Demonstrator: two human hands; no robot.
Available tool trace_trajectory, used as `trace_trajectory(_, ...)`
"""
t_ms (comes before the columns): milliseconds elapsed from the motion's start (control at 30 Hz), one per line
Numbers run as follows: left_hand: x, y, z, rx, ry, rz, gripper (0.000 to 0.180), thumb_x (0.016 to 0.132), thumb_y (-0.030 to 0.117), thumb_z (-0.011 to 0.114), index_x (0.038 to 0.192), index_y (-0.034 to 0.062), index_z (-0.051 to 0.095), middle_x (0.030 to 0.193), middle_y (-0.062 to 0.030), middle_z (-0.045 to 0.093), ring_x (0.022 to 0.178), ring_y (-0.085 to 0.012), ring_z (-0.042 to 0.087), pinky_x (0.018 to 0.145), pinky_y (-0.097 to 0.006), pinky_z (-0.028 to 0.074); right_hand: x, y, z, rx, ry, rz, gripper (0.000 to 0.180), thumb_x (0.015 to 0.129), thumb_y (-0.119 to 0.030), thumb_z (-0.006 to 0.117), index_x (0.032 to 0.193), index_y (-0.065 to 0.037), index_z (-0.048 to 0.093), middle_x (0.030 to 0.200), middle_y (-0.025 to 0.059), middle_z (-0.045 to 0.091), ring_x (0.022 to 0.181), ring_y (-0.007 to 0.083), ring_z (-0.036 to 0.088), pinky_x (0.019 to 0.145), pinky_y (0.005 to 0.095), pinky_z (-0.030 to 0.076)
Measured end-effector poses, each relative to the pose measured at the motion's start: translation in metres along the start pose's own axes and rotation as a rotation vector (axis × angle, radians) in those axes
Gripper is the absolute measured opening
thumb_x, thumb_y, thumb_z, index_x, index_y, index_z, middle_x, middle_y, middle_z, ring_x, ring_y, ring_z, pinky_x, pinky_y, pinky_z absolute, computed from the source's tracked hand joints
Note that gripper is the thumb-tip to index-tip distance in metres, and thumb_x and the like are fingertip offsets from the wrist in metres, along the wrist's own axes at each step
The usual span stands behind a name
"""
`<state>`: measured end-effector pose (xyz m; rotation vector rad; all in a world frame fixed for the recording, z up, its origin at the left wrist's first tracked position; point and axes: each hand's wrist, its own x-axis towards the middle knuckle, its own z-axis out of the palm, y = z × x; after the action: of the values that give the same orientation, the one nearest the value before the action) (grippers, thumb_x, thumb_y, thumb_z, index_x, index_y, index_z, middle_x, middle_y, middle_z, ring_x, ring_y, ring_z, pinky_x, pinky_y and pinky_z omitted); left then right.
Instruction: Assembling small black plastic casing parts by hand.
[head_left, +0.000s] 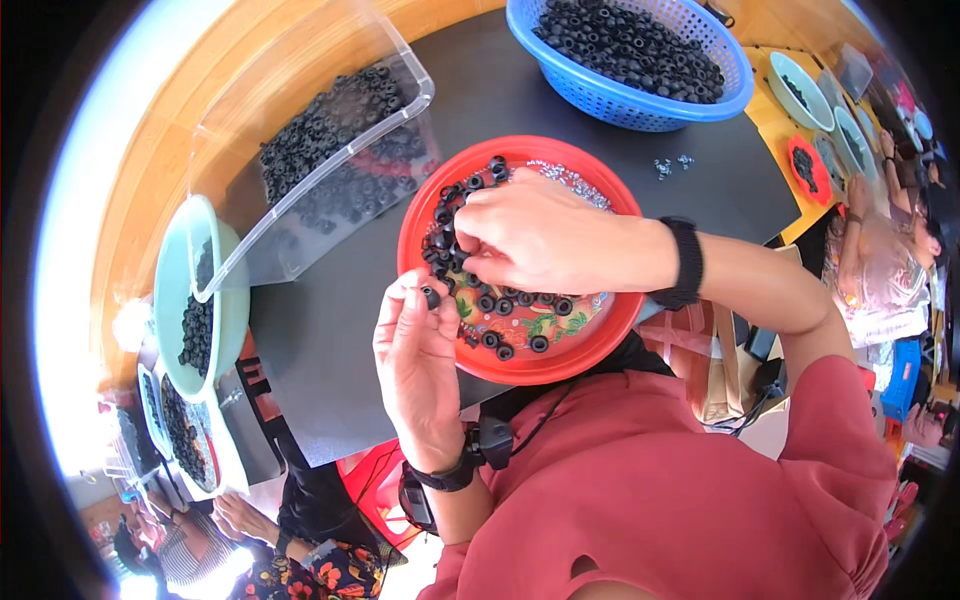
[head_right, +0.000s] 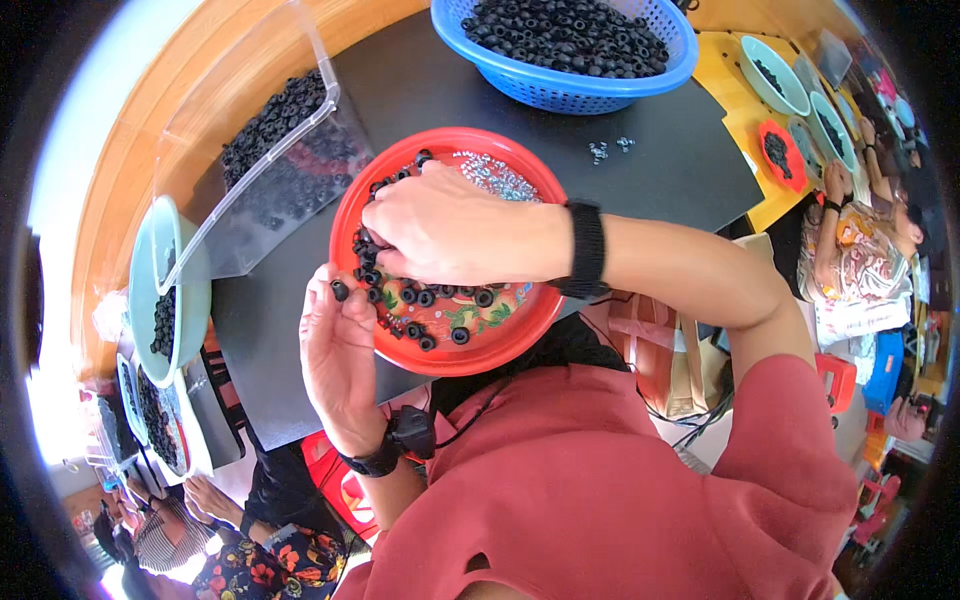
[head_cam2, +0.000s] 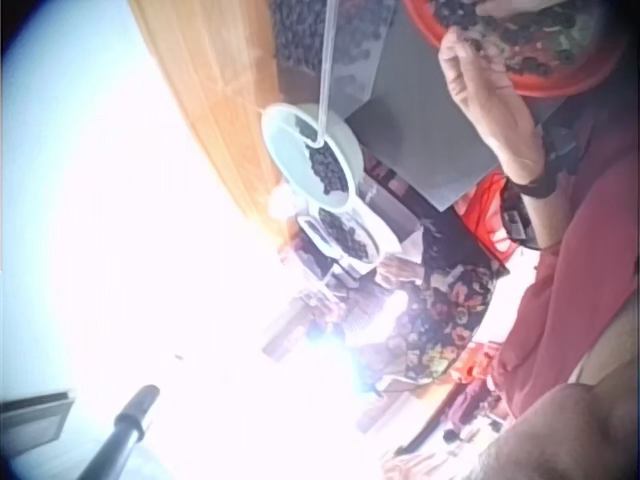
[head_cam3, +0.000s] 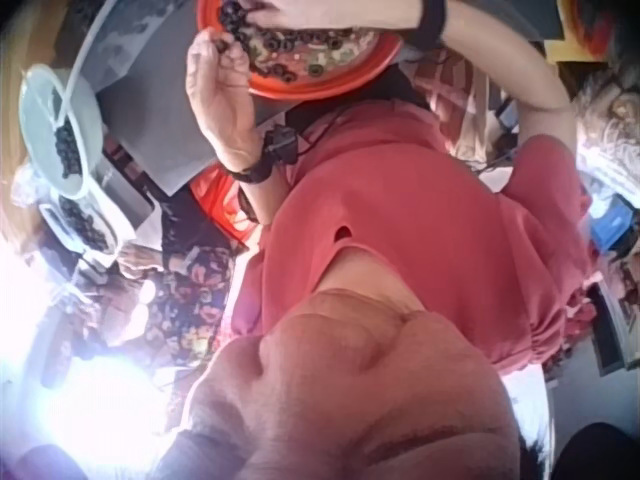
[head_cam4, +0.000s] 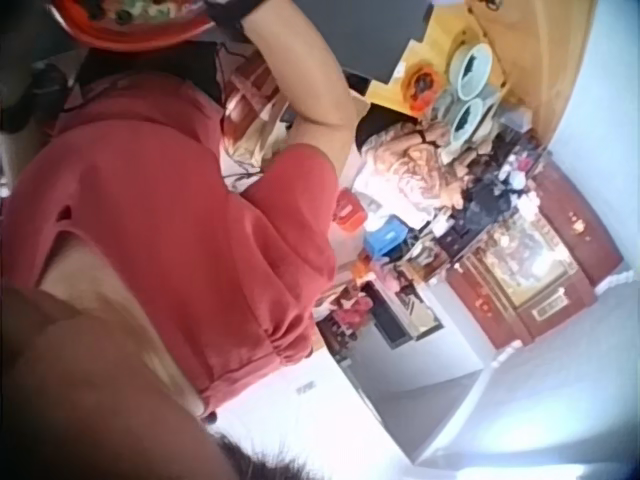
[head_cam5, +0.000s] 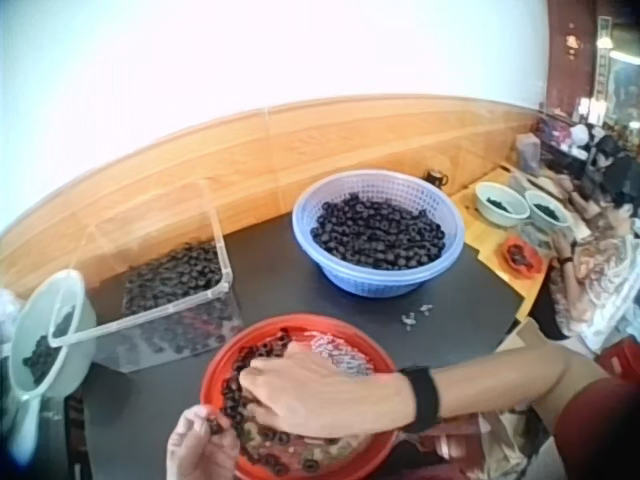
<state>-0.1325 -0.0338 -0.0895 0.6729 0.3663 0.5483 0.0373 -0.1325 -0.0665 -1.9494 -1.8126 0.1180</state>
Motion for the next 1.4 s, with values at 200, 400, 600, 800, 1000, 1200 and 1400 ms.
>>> trace_trajectory(200,-0.004,-0.007,0.016,0.069,-0.025,-0.041,0.023,0.096,0.008,0.054,0.116,-0.0036,0.058,0.106,-0.0068,0.063,0.093,-0.012,0.059,0.085,-0.027,0.048,-0.01,-0.012,-0.016,0.272,0.181,-0.137,0.014,0.08,-0.017,0.069,0.084,-0.008,0.059,0.08,0.0032,0.057,0.071,0.0204,0.055,0.071,0.034,0.038)
trace_trajectory(400,-0.006,-0.009,0.009,0.021,-0.048,-0.103,0.016,0.095,0.01,0.056,0.105,-0.0009,0.063,0.102,-0.007,0.066,0.089,-0.0117,0.06,0.083,-0.027,0.049,-0.018,-0.021,-0.017,-0.084,0.283,-0.297,0.015,0.079,-0.018,0.07,0.089,-0.009,0.062,0.079,0.0009,0.053,0.073,0.0177,0.053,0.075,0.0331,0.038)
trace_trajectory(600,-0.009,-0.008,0.014,0.027,-0.067,-0.128,0.014,0.095,0.011,0.059,0.101,0.0003,0.064,0.098,-0.0059,0.066,0.083,-0.0116,0.059,0.077,-0.027,0.048,-0.018,-0.021,-0.026,0.005,0.323,-0.296,0.012,0.08,-0.02,0.068,0.083,-0.009,0.063,0.077,0.0015,0.055,0.073,0.0181,0.055,0.076,0.0342,0.039)
trace_trajectory(800,-0.014,-0.009,0.013,-0.054,-0.227,-0.215,0.017,0.094,0.013,0.059,0.103,-0.0007,0.064,0.097,-0.0056,0.065,0.083,-0.0123,0.058,0.077,-0.028,0.047,-0.018,-0.01,-0.032,0.318,0.208,-0.322,0.014,0.08,-0.022,0.067,0.081,-0.008,0.067,0.078,0.0037,0.061,0.074,0.0223,0.058,0.075,0.0351,0.04)
trace_trajectory(1000,-0.014,-0.009,0.019,0.025,-0.175,-0.236,0.016,0.094,0.012,0.06,0.105,0.0007,0.064,0.094,-0.004,0.065,0.084,-0.0135,0.059,0.072,-0.026,0.045,-0.025,-0.01,-0.031,0.218,0.23,-0.299,0.015,0.081,-0.022,0.067,0.082,-0.006,0.067,0.079,0.0051,0.062,0.076,0.0237,0.059,0.073,0.0357,0.042)
trace_trajectory(1200,-0.014,-0.011,0.013,-0.046,-0.242,-0.232,0.016,0.094,0.01,0.059,0.105,-0.0001,0.064,0.101,-0.0063,0.066,0.094,-0.0164,0.061,0.08,-0.028,0.048,-0.026,-0.011,-0.034,0.263,0.202,-0.273,0.015,0.084,-0.023,0.065,0.086,-0.008,0.066,0.081,0.0042,0.062,0.078,0.0223,0.058,0.075,0.0341,0.039)
trace_trajectory(1400,-0.014,-0.01,0.024,0.088,-0.144,-0.122,0.028,0.094,0.004,0.056,0.121,-0.0009,0.059,0.103,-0.0077,0.064,0.082,-0.0116,0.059,0.079,-0.027,0.05,-0.032,-0.012,-0.041,0.203,0.209,-0.178,0.015,0.083,-0.018,0.068,0.094,-0.008,0.064,0.089,0.0032,0.063,0.086,0.0202,0.06,0.08,0.0345,0.04)
